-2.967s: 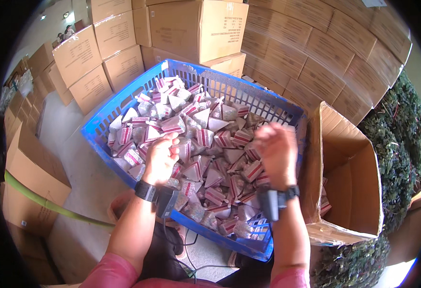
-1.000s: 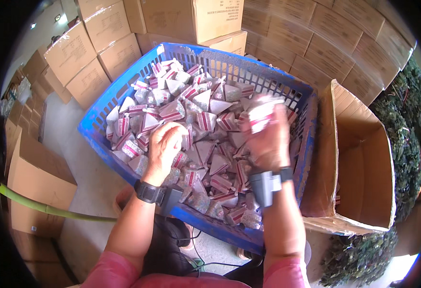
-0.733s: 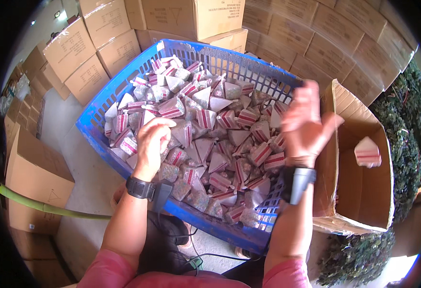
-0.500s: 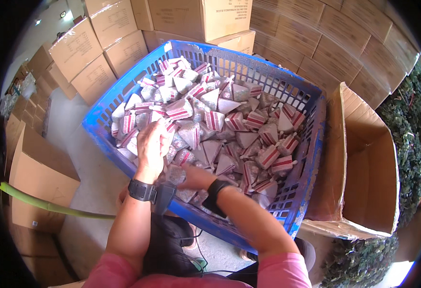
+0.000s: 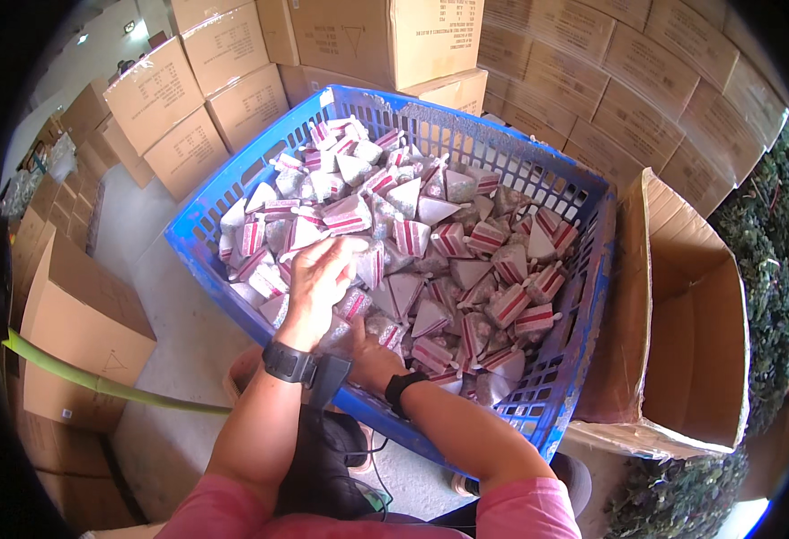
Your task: Sorting and packing small packaged products from a crate into cardboard boxes in a warehouse.
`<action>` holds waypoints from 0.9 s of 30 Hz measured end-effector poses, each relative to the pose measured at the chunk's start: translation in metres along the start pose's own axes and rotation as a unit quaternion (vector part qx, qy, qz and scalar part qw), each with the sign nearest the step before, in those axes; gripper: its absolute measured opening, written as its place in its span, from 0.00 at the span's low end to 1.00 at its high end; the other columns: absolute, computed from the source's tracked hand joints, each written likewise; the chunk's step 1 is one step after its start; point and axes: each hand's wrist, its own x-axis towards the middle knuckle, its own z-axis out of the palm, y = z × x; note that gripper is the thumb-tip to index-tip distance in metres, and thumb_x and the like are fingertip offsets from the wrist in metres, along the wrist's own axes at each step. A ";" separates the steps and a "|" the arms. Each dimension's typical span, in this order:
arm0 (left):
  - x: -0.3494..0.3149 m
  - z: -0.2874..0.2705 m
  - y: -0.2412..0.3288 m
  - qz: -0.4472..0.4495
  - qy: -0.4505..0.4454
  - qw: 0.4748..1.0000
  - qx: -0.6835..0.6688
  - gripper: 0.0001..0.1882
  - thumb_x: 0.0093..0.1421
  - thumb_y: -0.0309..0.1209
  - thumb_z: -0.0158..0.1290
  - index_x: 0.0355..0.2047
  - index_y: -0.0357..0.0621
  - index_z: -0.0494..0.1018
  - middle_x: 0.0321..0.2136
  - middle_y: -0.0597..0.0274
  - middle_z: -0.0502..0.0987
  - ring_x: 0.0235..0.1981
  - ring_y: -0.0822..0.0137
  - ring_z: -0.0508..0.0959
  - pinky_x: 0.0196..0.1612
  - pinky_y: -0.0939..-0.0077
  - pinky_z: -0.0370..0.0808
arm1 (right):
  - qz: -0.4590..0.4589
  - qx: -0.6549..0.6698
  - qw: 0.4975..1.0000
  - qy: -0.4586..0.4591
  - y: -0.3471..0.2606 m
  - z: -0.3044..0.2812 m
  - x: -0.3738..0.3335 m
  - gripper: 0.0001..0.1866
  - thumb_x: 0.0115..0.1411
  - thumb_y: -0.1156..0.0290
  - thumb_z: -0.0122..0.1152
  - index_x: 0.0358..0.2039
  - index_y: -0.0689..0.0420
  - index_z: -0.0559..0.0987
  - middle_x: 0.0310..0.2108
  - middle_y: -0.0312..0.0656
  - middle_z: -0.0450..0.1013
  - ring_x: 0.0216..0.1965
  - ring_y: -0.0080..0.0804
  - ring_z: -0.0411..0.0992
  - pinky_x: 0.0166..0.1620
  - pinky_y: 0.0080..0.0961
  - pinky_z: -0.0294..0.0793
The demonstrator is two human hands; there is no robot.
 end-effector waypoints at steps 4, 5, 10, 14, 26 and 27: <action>0.002 0.002 -0.008 0.024 0.013 1.000 -0.010 0.11 0.57 0.34 0.48 0.34 0.41 0.72 0.17 0.75 0.63 0.17 0.84 0.59 0.17 0.92 0.53 | -0.058 0.016 0.996 0.062 0.016 0.012 0.009 0.49 0.43 0.63 0.57 0.58 0.57 0.36 0.45 0.69 0.57 0.42 0.60 0.66 0.43 0.41 0.67; 0.004 -0.002 -0.011 0.038 0.007 0.999 0.006 0.11 0.57 0.34 0.48 0.35 0.40 0.72 0.17 0.75 0.63 0.18 0.84 0.59 0.17 0.91 0.53 | -0.057 0.014 0.996 0.067 0.022 0.011 0.015 0.48 0.43 0.63 0.57 0.58 0.58 0.37 0.44 0.68 0.60 0.41 0.59 0.66 0.43 0.40 0.67; 0.003 -0.011 -0.009 0.028 0.025 0.997 0.070 0.09 0.57 0.31 0.48 0.32 0.39 0.72 0.17 0.76 0.62 0.17 0.84 0.59 0.19 0.91 0.56 | -0.014 0.061 0.990 0.123 0.045 -0.027 0.017 0.43 0.40 0.62 0.58 0.54 0.62 0.49 0.38 0.64 0.66 0.37 0.53 0.70 0.42 0.38 0.68; 0.006 -0.014 -0.016 0.037 0.038 0.993 0.106 0.09 0.57 0.32 0.47 0.29 0.40 0.73 0.16 0.75 0.62 0.17 0.83 0.59 0.19 0.90 0.56 | -0.044 -0.050 0.990 0.123 0.037 0.005 0.005 0.36 0.42 0.58 0.58 0.48 0.63 0.58 0.37 0.62 0.66 0.40 0.58 0.67 0.42 0.41 0.68; 0.011 -0.009 -0.032 0.039 -0.049 0.986 0.154 0.10 0.58 0.32 0.45 0.28 0.38 0.70 0.16 0.69 0.67 0.19 0.80 0.65 0.22 0.86 0.62 | 0.012 0.550 0.817 0.173 0.052 -0.123 -0.018 0.19 0.48 0.58 0.55 0.37 0.56 0.72 0.28 0.35 0.70 0.27 0.24 0.68 0.24 0.21 0.64; 0.013 -0.008 -0.036 0.055 -0.032 0.972 0.226 0.11 0.58 0.34 0.47 0.25 0.38 0.71 0.15 0.67 0.66 0.18 0.79 0.65 0.23 0.84 0.63 | -0.003 0.560 0.809 0.176 0.047 -0.131 -0.024 0.19 0.48 0.58 0.54 0.37 0.56 0.72 0.28 0.35 0.70 0.27 0.24 0.68 0.24 0.21 0.64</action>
